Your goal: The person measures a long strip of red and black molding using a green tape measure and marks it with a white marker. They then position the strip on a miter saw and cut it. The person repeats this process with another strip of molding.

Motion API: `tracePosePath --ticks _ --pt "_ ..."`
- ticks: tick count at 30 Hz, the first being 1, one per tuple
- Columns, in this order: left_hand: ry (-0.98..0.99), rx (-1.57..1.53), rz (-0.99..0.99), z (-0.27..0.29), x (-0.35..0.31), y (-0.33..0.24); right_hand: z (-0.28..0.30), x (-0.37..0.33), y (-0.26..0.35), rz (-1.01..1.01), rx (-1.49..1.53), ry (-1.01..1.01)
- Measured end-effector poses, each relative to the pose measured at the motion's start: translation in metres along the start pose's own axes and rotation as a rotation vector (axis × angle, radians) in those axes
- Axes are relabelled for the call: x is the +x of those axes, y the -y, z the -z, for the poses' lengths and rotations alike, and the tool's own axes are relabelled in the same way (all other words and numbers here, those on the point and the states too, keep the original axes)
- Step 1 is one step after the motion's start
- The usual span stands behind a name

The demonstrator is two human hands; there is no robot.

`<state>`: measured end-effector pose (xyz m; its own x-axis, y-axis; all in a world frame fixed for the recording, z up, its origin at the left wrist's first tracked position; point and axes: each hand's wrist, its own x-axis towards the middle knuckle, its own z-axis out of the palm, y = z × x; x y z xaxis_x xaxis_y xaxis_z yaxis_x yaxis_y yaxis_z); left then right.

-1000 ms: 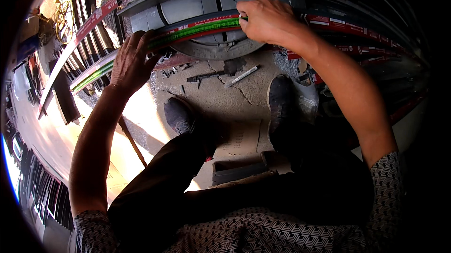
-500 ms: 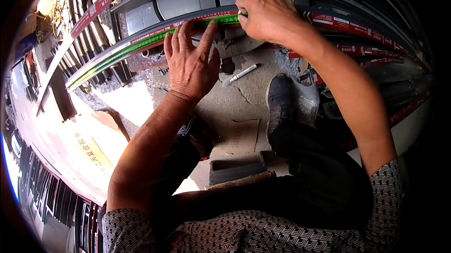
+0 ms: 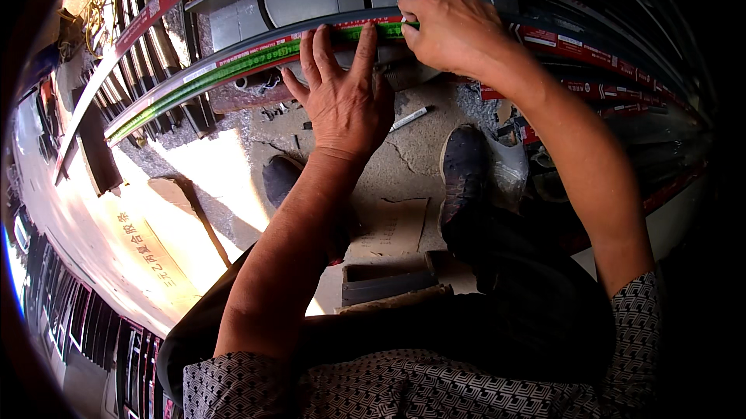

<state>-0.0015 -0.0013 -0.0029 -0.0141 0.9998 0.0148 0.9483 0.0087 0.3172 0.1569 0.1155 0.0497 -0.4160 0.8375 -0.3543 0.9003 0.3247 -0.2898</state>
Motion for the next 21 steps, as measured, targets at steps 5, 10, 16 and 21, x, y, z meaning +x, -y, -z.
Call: tracePosePath --ticks 5,10,16,21 --pt "0.003 0.005 0.017 -0.003 -0.001 0.000 -0.001 0.000 -0.001 0.003 -0.012 -0.011" --pt "-0.016 -0.009 0.015 -0.007 -0.002 0.002 -0.004 0.000 -0.003 0.022 -0.008 -0.051" --pt "-0.024 -0.011 0.008 -0.009 -0.002 0.004 -0.003 0.000 -0.003 0.016 -0.002 -0.045" --pt "-0.031 -0.014 0.005 -0.011 -0.002 0.006 -0.001 0.002 -0.002 -0.004 0.006 -0.016"
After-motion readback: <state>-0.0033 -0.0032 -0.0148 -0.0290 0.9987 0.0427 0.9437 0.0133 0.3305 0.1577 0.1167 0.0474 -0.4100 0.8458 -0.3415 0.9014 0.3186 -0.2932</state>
